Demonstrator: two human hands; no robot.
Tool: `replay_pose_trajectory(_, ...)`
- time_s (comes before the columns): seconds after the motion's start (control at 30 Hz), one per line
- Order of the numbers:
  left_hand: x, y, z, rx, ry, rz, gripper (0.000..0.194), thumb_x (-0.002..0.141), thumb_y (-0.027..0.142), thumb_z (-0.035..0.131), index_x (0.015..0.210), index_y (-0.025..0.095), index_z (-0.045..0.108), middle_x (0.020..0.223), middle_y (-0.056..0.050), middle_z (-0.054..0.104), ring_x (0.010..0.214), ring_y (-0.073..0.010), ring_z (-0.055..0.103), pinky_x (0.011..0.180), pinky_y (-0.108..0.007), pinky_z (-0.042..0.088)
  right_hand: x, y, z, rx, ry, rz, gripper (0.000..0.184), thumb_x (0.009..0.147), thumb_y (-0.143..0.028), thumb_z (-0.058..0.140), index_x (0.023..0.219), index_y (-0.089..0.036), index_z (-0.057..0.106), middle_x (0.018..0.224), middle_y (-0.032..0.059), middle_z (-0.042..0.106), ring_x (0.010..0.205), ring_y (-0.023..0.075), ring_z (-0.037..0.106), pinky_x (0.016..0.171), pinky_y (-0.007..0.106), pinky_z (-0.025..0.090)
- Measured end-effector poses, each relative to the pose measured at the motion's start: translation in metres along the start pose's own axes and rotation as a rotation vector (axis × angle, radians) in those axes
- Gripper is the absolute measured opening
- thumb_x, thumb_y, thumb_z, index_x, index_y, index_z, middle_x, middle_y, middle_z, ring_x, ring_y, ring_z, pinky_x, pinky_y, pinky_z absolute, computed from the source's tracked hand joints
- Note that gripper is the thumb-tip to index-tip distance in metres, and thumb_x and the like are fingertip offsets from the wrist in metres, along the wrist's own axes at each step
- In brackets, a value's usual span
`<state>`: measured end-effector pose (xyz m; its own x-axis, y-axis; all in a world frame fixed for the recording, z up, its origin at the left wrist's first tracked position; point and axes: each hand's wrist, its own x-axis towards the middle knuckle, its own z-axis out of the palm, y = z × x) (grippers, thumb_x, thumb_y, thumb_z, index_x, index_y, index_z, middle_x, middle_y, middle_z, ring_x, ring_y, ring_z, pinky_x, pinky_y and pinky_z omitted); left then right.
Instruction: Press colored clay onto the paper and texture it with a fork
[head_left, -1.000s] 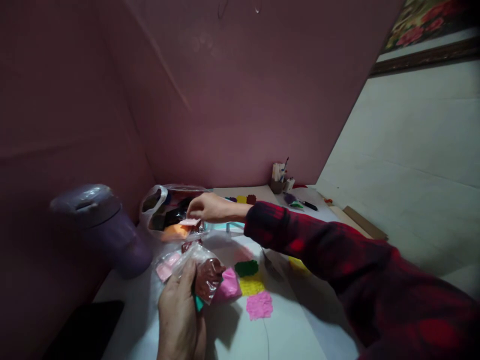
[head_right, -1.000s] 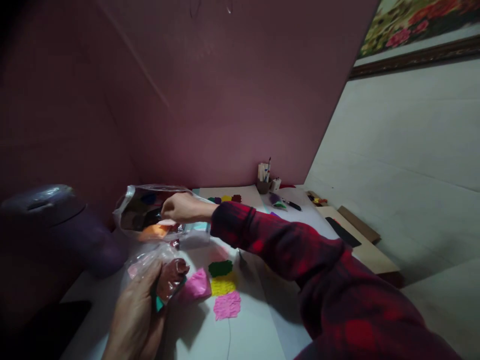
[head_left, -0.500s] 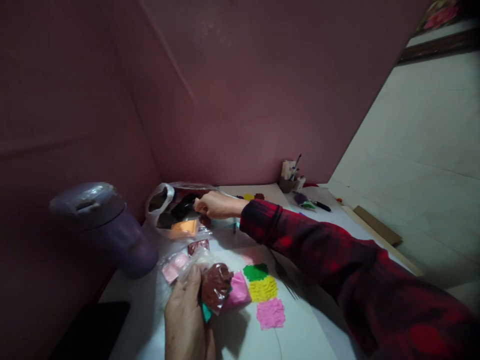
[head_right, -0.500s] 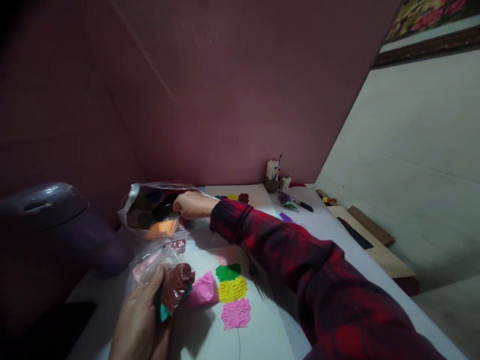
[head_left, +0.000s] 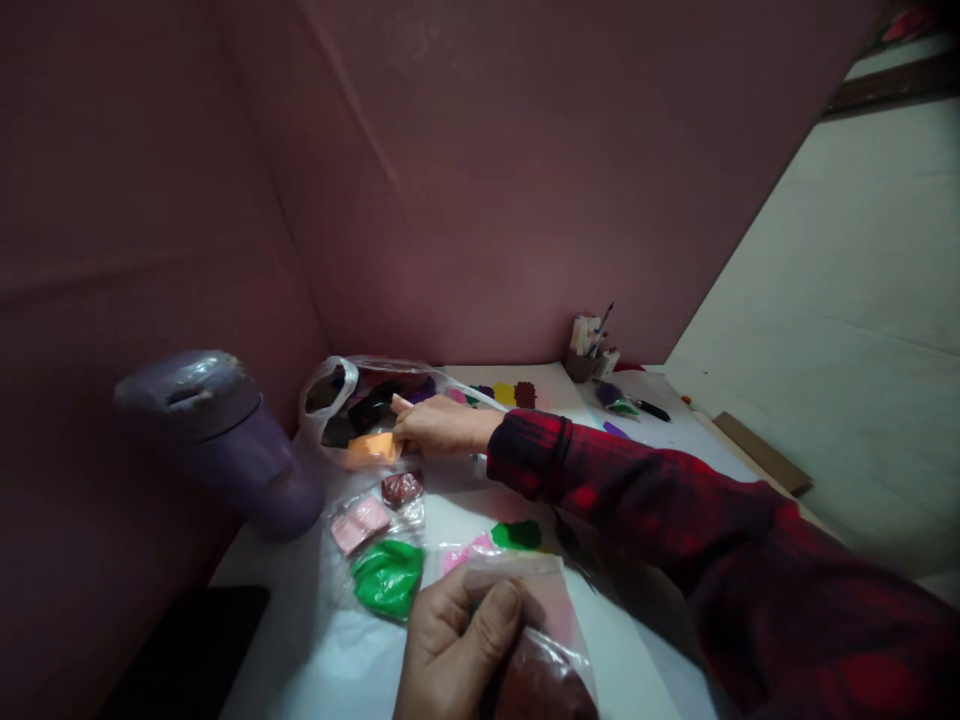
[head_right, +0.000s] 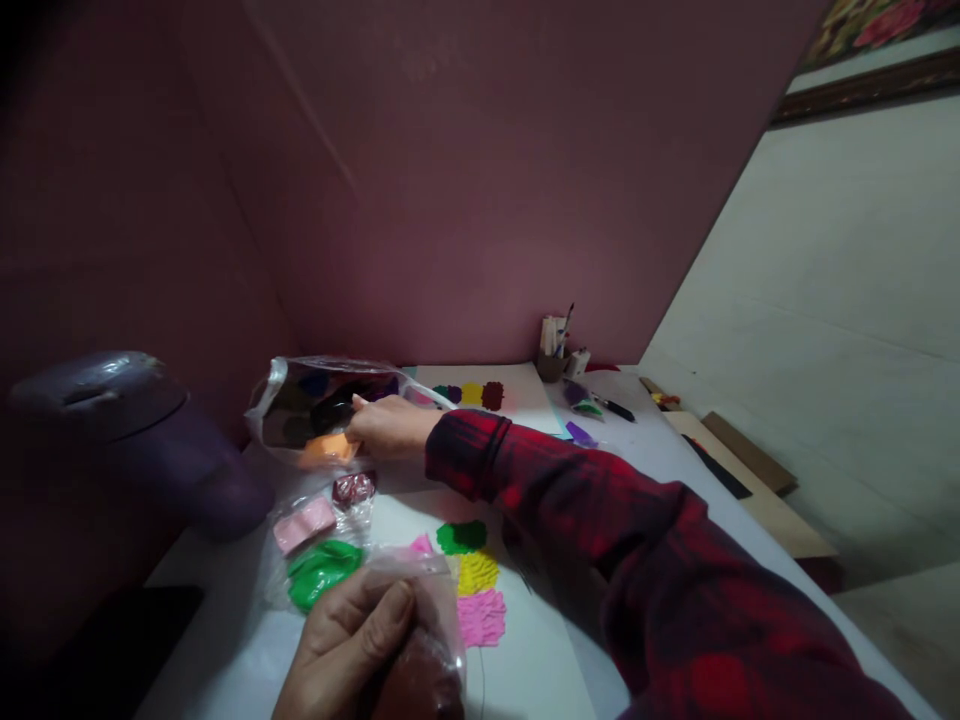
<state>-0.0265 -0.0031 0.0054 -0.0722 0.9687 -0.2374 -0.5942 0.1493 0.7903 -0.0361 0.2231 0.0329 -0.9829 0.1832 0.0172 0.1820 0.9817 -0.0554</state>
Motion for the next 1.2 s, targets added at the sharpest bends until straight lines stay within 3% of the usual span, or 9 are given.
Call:
replay_pose_trajectory(0.1, -0.002, -0.001, -0.003, 0.03, -0.061, 0.018, 0.03, 0.067, 0.045, 0.08, 0.066, 0.016, 0.074, 0.063, -0.002, 0.065, 0.059, -0.0094, 0.052, 0.059, -0.019, 0.039, -0.008, -0.005, -0.013, 0.002, 0.046, 0.019, 0.016, 0.077, -0.011, 0.055, 0.084, -0.017, 0.068, 0.083, 0.0044, 0.068, 0.065, 0.0135, 0.051, 0.054, 0.027, 0.023)
replay_pose_trajectory(0.2, -0.003, -0.002, -0.004, 0.045, -0.09, 0.047, 0.026, 0.069, 0.044, 0.079, 0.066, 0.018, 0.074, 0.062, -0.001, 0.066, 0.058, -0.0083, 0.052, 0.058, -0.018, 0.038, -0.023, -0.015, -0.023, 0.062, -0.009, -0.056, 0.02, 0.075, -0.004, 0.055, 0.085, -0.017, 0.067, 0.08, 0.0021, 0.066, 0.068, 0.0123, 0.052, 0.055, 0.026, 0.025)
replay_pose_trajectory(0.3, -0.004, -0.002, -0.004, 0.047, -0.1, 0.034, 0.03, 0.069, 0.045, 0.079, 0.065, 0.016, 0.073, 0.06, -0.002, 0.065, 0.055, -0.0085, 0.051, 0.055, -0.019, 0.036, -0.038, -0.023, -0.02, 0.025, -0.085, -0.157, 0.013, 0.083, -0.009, 0.055, 0.08, -0.015, 0.066, 0.081, 0.0044, 0.066, 0.066, 0.0122, 0.05, 0.056, 0.026, 0.025)
replay_pose_trajectory(0.43, -0.004, -0.005, -0.004, 0.039, -0.116, 0.007, 0.034, 0.071, 0.047, 0.076, 0.064, 0.014, 0.07, 0.054, -0.001, 0.059, 0.049, -0.0082, 0.047, 0.054, -0.022, 0.037, -0.051, -0.031, -0.011, -0.063, -0.063, -0.152, 0.015, 0.089, -0.016, 0.052, 0.085, -0.015, 0.067, 0.092, 0.0066, 0.067, 0.067, 0.0128, 0.05, 0.054, 0.028, 0.023)
replay_pose_trajectory(0.6, -0.013, 0.0, 0.001, 0.1, -0.198, -0.056, 0.033, 0.07, 0.046, 0.077, 0.06, 0.015, 0.07, 0.052, -0.003, 0.06, 0.047, -0.0084, 0.048, 0.047, -0.02, 0.03, -0.05, -0.049, -0.008, -0.076, 0.003, -0.203, 0.016, 0.089, -0.012, 0.052, 0.092, -0.017, 0.066, 0.093, 0.0055, 0.067, 0.073, 0.0143, 0.054, 0.055, 0.027, 0.028)
replay_pose_trajectory(0.73, -0.02, 0.01, 0.006, 0.152, -0.321, -0.154, 0.036, 0.072, 0.049, 0.074, 0.057, 0.017, 0.068, 0.05, -0.003, 0.058, 0.041, -0.0073, 0.04, 0.039, -0.02, 0.019, -0.041, -0.063, -0.008, -0.069, 0.003, -0.225, 0.016, 0.085, -0.007, 0.052, 0.084, -0.015, 0.066, 0.092, 0.0065, 0.067, 0.077, 0.0155, 0.056, 0.059, 0.026, 0.033)
replay_pose_trajectory(0.83, -0.022, 0.013, 0.008, 0.164, -0.359, -0.144, 0.036, 0.072, 0.046, 0.074, 0.054, 0.016, 0.067, 0.048, -0.001, 0.054, 0.04, -0.0066, 0.039, 0.04, -0.02, 0.018, -0.034, -0.068, -0.008, -0.095, 0.009, -0.214, 0.015, 0.084, -0.008, 0.053, 0.08, -0.014, 0.065, 0.091, 0.0065, 0.067, 0.076, 0.0162, 0.057, 0.06, 0.027, 0.034)
replay_pose_trajectory(1.0, -0.021, 0.012, 0.008, 0.123, -0.223, -0.061, 0.035, 0.065, 0.049, 0.08, 0.059, 0.015, 0.073, 0.049, -0.003, 0.061, 0.045, -0.0083, 0.05, 0.045, -0.019, 0.03, -0.019, -0.077, 0.003, -0.093, 0.03, -0.286, 0.016, 0.092, -0.023, 0.051, 0.094, -0.015, 0.064, 0.101, 0.0074, 0.065, 0.084, 0.0185, 0.059, 0.058, 0.03, 0.036)
replay_pose_trajectory(1.2, -0.021, 0.015, 0.014, -0.071, -0.079, -0.025, 0.031, 0.068, 0.042, 0.079, 0.06, 0.014, 0.068, 0.047, 0.0, 0.057, 0.041, -0.0078, 0.048, 0.042, -0.018, 0.037, -0.008, -0.089, 0.028, -0.096, 0.067, -0.25, 0.019, 0.095, -0.024, 0.044, 0.095, -0.016, 0.061, 0.104, 0.0076, 0.066, 0.093, 0.0193, 0.058, 0.075, 0.033, 0.043)
